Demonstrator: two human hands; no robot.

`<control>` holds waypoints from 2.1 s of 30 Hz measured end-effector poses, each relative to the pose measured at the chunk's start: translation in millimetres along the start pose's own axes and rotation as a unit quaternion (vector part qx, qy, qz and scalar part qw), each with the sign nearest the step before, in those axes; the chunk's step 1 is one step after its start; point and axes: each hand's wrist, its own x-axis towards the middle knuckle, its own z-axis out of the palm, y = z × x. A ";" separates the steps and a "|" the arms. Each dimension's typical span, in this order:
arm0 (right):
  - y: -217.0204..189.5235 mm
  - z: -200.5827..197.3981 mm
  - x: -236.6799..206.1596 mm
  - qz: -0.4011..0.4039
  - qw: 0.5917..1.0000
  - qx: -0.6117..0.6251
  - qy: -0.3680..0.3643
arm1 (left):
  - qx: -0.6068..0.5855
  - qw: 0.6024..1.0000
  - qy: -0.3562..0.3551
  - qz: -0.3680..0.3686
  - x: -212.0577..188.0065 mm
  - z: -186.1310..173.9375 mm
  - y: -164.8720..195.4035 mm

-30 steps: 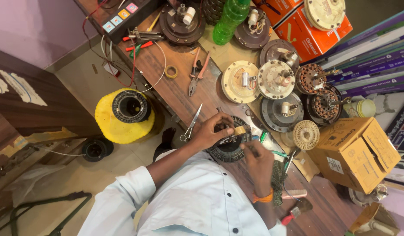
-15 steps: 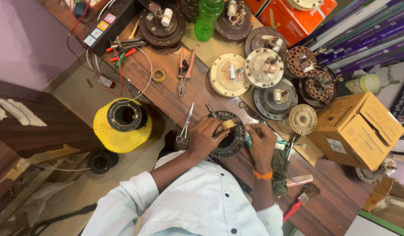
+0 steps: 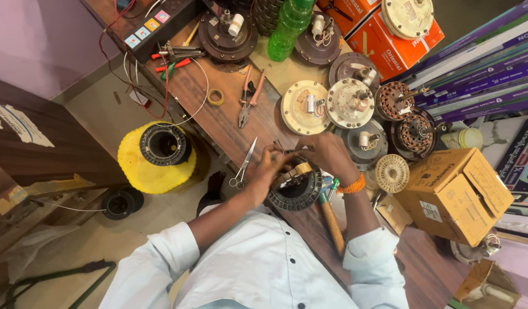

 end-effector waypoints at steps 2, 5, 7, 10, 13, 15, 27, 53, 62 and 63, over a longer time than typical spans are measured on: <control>-9.3 -7.0 3.4 0.024 0.999 -0.008 -0.026 | 0.078 0.996 0.024 -0.026 4.3 -3.5 1.4; -23.0 -18.4 -1.1 0.032 0.999 -0.006 -0.003 | 0.094 0.996 0.005 -0.002 5.2 -2.0 -0.3; -33.5 -20.0 -14.5 0.050 0.999 0.013 0.004 | 0.080 0.997 -0.013 0.020 4.9 -1.2 -4.0; -49.4 -13.7 -49.1 0.070 0.991 0.085 0.081 | 0.074 0.996 -0.032 0.025 3.6 -0.8 -4.9; -59.6 5.0 -67.0 0.130 0.969 0.161 0.131 | 0.064 0.995 -0.078 0.012 -0.8 -4.3 -0.1; -58.1 15.2 -66.7 0.131 0.957 0.213 0.147 | 0.045 0.992 -0.119 0.007 -3.6 -5.6 5.2; -53.7 81.4 -98.9 0.139 0.899 0.232 0.345 | 0.434 0.886 -0.096 0.130 -4.2 -10.7 33.9; 25.3 48.3 -97.7 0.018 0.934 0.089 0.347 | 0.647 0.650 0.010 0.398 -20.0 18.0 3.5; -2.6 0.2 -25.6 -0.117 0.979 0.022 0.165 | 0.586 0.729 0.024 0.353 -21.6 12.8 -3.0; -5.9 -2.0 -18.0 -0.102 0.986 0.015 0.135 | 0.545 0.765 0.022 0.343 -19.6 10.9 -3.5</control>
